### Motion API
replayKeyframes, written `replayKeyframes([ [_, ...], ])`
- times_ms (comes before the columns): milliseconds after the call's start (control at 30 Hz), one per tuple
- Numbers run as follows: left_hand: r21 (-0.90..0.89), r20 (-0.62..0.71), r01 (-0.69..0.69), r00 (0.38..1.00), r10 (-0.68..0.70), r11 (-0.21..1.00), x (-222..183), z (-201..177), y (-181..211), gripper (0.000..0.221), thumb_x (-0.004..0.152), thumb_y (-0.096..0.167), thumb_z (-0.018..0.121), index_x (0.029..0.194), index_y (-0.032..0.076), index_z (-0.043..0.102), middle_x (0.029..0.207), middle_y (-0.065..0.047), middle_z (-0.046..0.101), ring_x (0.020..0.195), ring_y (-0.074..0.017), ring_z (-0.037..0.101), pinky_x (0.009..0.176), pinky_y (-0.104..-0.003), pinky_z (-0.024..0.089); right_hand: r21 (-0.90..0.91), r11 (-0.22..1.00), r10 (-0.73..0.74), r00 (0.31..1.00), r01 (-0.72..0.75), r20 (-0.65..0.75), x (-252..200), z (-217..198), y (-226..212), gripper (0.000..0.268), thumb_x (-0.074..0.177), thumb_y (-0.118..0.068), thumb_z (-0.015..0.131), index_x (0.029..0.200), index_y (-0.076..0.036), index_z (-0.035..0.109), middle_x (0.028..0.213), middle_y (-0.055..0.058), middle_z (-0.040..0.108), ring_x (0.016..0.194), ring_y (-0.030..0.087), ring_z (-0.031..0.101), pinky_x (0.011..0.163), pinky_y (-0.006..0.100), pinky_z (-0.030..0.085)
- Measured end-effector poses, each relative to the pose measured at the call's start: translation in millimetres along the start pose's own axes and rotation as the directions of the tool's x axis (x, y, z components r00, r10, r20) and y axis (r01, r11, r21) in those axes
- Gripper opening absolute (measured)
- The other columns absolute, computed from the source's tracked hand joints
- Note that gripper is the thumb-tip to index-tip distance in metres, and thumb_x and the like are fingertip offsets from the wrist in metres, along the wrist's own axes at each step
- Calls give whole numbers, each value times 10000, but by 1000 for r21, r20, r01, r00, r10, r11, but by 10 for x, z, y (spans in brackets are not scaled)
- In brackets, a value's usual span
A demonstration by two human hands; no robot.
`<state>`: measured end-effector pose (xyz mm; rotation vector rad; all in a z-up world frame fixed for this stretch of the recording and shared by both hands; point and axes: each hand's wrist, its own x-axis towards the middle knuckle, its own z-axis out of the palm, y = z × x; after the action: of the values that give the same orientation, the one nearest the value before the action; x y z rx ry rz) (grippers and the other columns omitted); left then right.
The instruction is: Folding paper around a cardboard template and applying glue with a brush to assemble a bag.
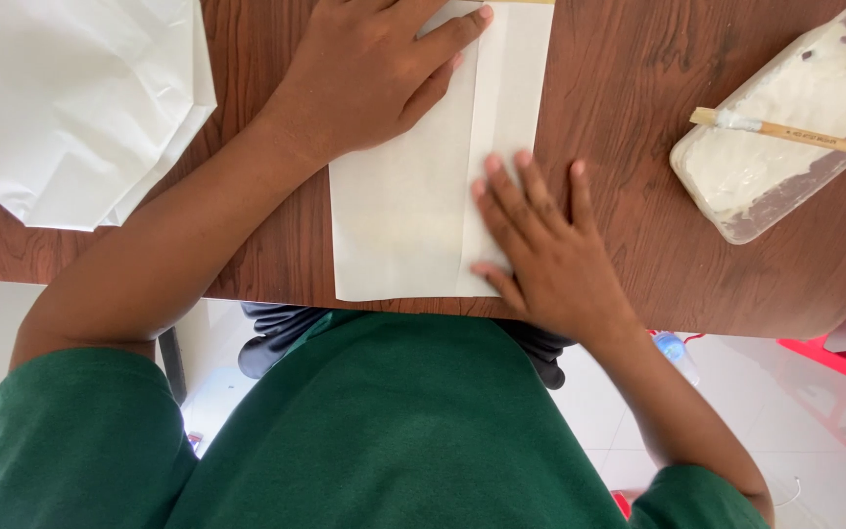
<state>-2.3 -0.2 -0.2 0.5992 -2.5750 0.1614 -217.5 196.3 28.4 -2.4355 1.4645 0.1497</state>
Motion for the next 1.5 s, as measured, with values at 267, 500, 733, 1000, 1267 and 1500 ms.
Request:
replayKeyframes([
  [267, 26, -3, -5, 1000, 6, 1000, -4, -13, -3, 223, 1100, 241, 686, 1312, 213, 750, 1278, 0, 669, 1049, -177, 658, 716, -320, 496, -15, 985, -170, 980, 169, -103, -349, 198, -222, 727, 1079, -583, 424, 1618, -103, 334, 1681, 104, 318, 1562, 319, 256, 1254, 599, 160],
  [500, -7, -51, -9, 999, 8, 1000, 33, -2, 12, 195, 1080, 192, 670, 1248, 189, 768, 1163, 6, 693, 902, -167, 662, 673, -312, 481, 52, 970, -227, 958, 239, -175, -438, 189, -247, 584, 1092, -422, 485, 1575, -101, 409, 1639, 109, 392, 1535, 315, 331, 1257, 489, 270],
  [733, 21, 16, -30, 999, 30, 999, 8, 4, -18, 261, 1121, 356, 718, 1312, 179, 742, 1231, -12, 680, 1004, -176, 666, 726, -318, 511, 483, 829, -172, 951, 282, -258, -494, 47, -198, 451, 1011, -241, 627, 1432, -86, 588, 1550, 105, 505, 1504, 312, 392, 1268, 489, 274],
  [1000, -139, 32, -19, 999, 23, 990, 15, -2, -23, 231, 1154, 259, 674, 1292, 84, 735, 1359, -122, 618, 1160, -305, 619, 911, -409, 497, 769, 582, -156, 964, 265, -214, -448, -265, -39, 254, 924, -184, 682, 1137, -70, 761, 1246, 98, 744, 1303, 321, 638, 1136, 528, 470],
  [1267, -264, 14, -23, 1000, 27, 964, 79, -66, -8, 246, 1028, -55, 604, 1251, -9, 699, 1401, -182, 592, 1295, -355, 545, 990, -477, 468, 452, 852, -52, 902, 263, -428, 67, -531, 202, 200, 1030, -105, 570, 1018, -2, 741, 925, 119, 745, 787, 242, 718, 612, 321, 574],
  [1500, -269, 13, -27, 999, 32, 963, 73, -73, -12, 214, 1077, 23, 605, 1254, 1, 722, 1427, -179, 593, 1306, -353, 548, 998, -469, 462, 23, 999, 39, 945, -34, -324, 522, -311, 439, 518, 1126, -297, 490, 1537, 19, 509, 1653, 170, 373, 1526, 398, 318, 1203, 626, 285],
])
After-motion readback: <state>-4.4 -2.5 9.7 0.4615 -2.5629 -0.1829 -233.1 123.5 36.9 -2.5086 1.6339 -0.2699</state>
